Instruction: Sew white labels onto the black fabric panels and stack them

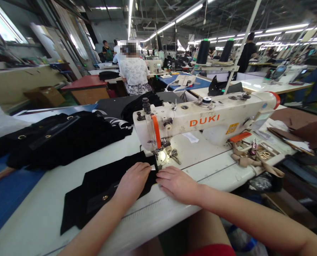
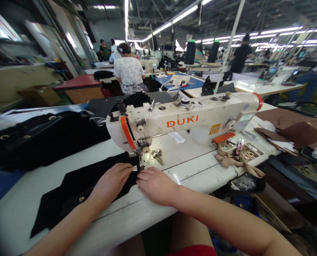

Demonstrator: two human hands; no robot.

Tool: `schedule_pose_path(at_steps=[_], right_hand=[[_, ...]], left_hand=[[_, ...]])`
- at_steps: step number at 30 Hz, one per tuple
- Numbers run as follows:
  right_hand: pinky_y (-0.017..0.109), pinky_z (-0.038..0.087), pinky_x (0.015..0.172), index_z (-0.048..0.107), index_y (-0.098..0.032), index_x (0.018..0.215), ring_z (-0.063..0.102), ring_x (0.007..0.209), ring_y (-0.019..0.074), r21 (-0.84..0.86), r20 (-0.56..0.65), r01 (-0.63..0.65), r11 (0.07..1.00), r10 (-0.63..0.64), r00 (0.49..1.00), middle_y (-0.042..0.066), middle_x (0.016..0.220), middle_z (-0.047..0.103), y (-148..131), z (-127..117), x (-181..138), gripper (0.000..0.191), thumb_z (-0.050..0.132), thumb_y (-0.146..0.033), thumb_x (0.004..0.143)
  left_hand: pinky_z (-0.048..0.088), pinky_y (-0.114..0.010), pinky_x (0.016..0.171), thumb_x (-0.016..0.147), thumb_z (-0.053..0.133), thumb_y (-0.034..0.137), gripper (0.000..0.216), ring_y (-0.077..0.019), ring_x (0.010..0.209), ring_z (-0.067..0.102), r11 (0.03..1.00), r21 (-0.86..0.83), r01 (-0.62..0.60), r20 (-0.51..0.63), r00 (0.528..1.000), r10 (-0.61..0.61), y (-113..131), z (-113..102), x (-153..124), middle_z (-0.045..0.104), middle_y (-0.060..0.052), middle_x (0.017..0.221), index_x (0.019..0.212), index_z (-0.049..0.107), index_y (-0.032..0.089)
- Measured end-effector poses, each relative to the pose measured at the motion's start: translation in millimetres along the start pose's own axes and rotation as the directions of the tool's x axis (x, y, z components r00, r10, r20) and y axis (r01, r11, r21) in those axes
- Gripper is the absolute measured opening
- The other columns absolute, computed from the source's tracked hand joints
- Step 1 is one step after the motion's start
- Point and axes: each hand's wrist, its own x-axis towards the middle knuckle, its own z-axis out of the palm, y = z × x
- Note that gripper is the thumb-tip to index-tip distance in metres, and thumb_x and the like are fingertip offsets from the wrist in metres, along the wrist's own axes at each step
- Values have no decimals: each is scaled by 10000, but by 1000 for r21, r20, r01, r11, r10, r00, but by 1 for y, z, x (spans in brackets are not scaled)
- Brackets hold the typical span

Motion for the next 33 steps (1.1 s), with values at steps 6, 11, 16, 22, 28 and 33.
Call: schedule_pose_path(at_steps=[6,11,16,22,28,33], right_hand=[[353,423,1017,658,-122,1060,568,1096,204,0,-24,-6,1000,6,1000,104,1180,651,0,2,-1,231,478,-223,959],[358,425,1013,662,-121,1051,561,1107,207,10,-22,-14,1000,14,1000,110,1169,655,0,2,-2,219,491,-213,951],[354,426,1012,663,-117,1056,569,1099,208,8,-35,-12,1000,12,999,107,1171,657,-1,3,-2,223,495,-218,950],[355,427,1014,666,-116,1054,568,1100,210,17,-32,-18,1000,19,999,109,1170,657,-1,2,-1,225,490,-209,950],[356,417,1019,661,-119,1059,554,1118,202,41,-21,-23,999,24,999,115,1171,651,-1,2,-2,223,485,-205,953],[350,444,959,672,-128,1011,577,1017,199,55,-53,-59,997,62,997,99,1065,678,3,-1,3,211,480,-188,946]], left_hand=[[537,-394,866,909,405,73,287,-230,937,624,996,58,-65,-87,994,70,-2,3,7,702,-118,992,957,686,103],[561,-382,823,874,436,31,252,-227,878,637,992,42,-115,10,993,115,-1,4,7,705,-113,950,956,669,83],[561,-388,844,858,443,16,259,-231,909,645,991,39,-129,28,991,128,-4,4,6,706,-106,981,982,656,95],[550,-395,862,857,448,18,273,-233,950,645,987,24,-156,6,988,156,-8,5,5,702,-110,1027,1013,650,113],[545,-405,889,887,403,37,310,-226,981,640,989,1,-147,6,989,147,-10,7,3,701,-110,1049,1051,650,130],[553,-385,871,890,408,38,294,-225,945,646,986,14,-165,-3,986,165,-10,6,5,709,-112,1015,1030,656,110]])
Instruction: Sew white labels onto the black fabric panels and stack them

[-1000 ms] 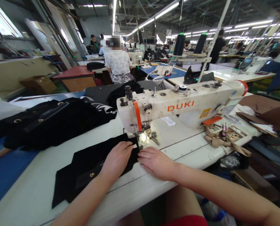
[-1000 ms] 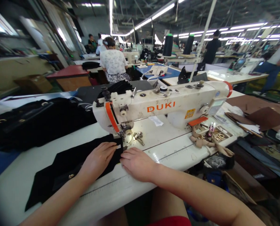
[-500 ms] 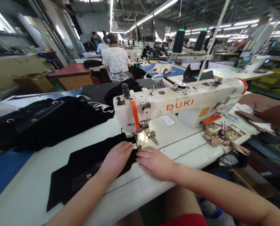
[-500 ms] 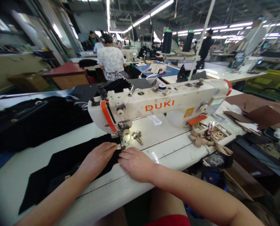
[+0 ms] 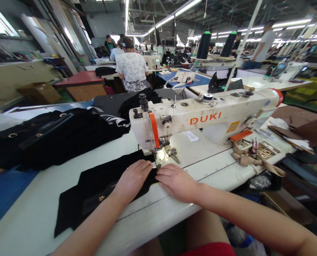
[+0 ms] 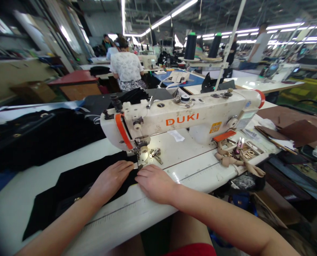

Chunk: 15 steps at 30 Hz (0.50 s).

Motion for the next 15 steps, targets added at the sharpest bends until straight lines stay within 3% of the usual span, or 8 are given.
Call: schedule_pose_path(at_steps=[5,15], right_hand=[[351,459,875,669,-121,990,560,917,215,-74,22,-99,992,101,995,83,932,663,11,3,17,171,520,-176,926],[356,433,896,649,-106,973,512,955,217,-160,76,-11,987,24,997,96,971,618,17,9,20,149,510,-134,925]], left_hand=[[552,-386,872,888,448,53,266,-229,945,646,1000,-15,7,-8,1000,-7,0,0,-1,709,-127,1017,1028,669,100],[553,-400,863,901,432,107,290,-246,992,621,990,-49,129,43,991,-127,12,-6,1,701,-129,1062,1055,677,101]])
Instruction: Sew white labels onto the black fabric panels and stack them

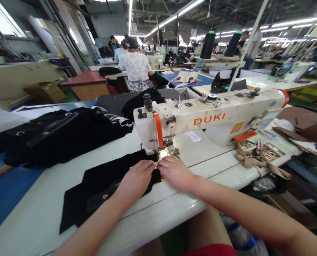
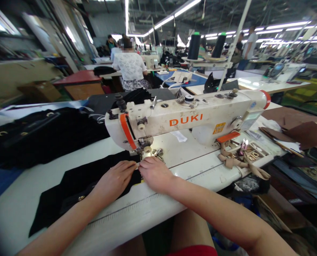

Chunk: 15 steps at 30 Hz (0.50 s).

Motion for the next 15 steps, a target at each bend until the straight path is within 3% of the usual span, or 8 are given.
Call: schedule_pose_path(at_steps=[7,15], right_hand=[[358,437,893,637,-80,987,523,956,224,-37,44,90,995,-88,995,103,966,615,3,-3,3,153,502,-124,930],[355,435,898,635,-101,949,531,944,216,-68,33,105,992,-103,994,100,954,624,3,-2,4,161,477,-131,941]], left_hand=[[554,-371,829,933,436,194,278,-202,877,635,981,-147,130,23,992,-128,-5,-8,19,719,-81,934,897,709,151],[503,-470,973,934,402,221,350,-255,1171,586,985,-102,137,-27,990,-140,-20,19,15,661,-134,1222,1170,649,148]])
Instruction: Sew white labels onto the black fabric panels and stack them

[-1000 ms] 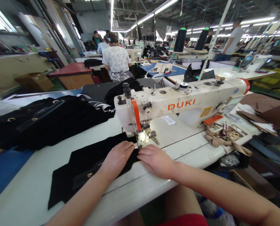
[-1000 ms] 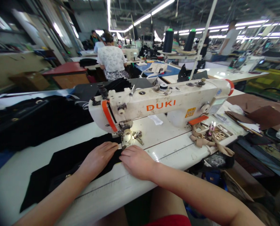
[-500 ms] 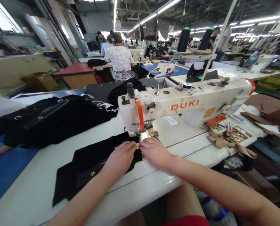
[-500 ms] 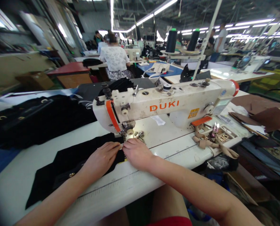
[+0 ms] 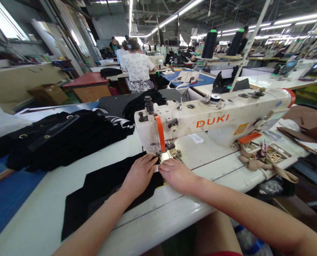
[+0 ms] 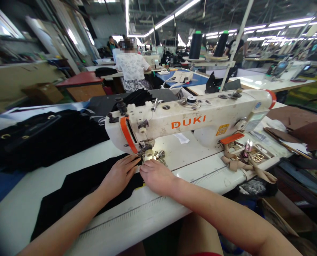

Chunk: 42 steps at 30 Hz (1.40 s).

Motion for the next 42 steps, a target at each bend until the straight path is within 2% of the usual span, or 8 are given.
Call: schedule_pose_path(at_steps=[6,14,22,25,31,35,38,42], right_hand=[[352,436,886,652,-111,896,546,922,219,-28,2,42,999,-42,999,81,899,640,5,1,0,161,499,-147,930],[355,449,841,669,-106,870,555,878,217,-58,7,58,997,-57,998,88,869,649,12,-2,1,196,486,-140,932],[350,443,820,651,-98,899,554,907,226,-50,4,0,999,0,1000,85,871,637,17,1,3,192,467,-131,941],[351,445,832,649,-93,923,562,924,223,-35,13,-15,999,15,1000,95,925,649,19,3,5,185,468,-130,940],[353,452,833,648,-97,922,571,945,224,-22,-11,-26,999,26,1000,98,963,654,21,8,4,171,482,-139,936],[354,448,846,646,-95,948,573,940,225,4,-18,-45,999,45,999,90,964,652,21,7,3,139,517,-134,919],[345,444,850,643,-100,975,567,940,221,44,-19,-74,996,75,997,76,956,646,20,5,2,127,540,-125,905],[346,438,841,649,-107,937,549,899,215,57,-7,-108,993,108,994,73,918,633,20,3,1,111,545,-122,900]], left_hand=[[503,-466,984,941,385,215,369,-266,1215,566,997,49,56,32,998,-58,7,5,-6,634,-144,1273,1207,626,128],[462,-493,1032,932,391,189,357,-274,1224,548,997,-9,72,-1,997,-72,11,8,1,634,-156,1255,1195,621,111],[525,-452,907,912,407,154,257,-249,971,640,998,-45,53,20,998,-53,4,4,19,703,-117,980,958,659,137],[524,-461,890,908,422,168,229,-262,954,642,998,-38,58,26,998,-57,1,3,22,700,-119,937,930,648,137],[474,-493,976,935,415,238,298,-294,1159,580,992,92,86,-50,995,-82,11,-5,6,671,-156,1157,1116,626,130],[472,-479,1008,952,383,241,362,-272,1205,563,998,63,11,27,1000,-13,26,-6,-11,655,-151,1230,1183,621,97],[489,-449,1003,956,369,244,390,-253,1186,580,999,47,22,76,997,-25,32,-4,-15,644,-147,1257,1233,599,95],[494,-431,1005,958,360,244,397,-245,1176,590,996,78,29,83,996,-36,31,-4,-14,644,-136,1261,1238,599,96]])
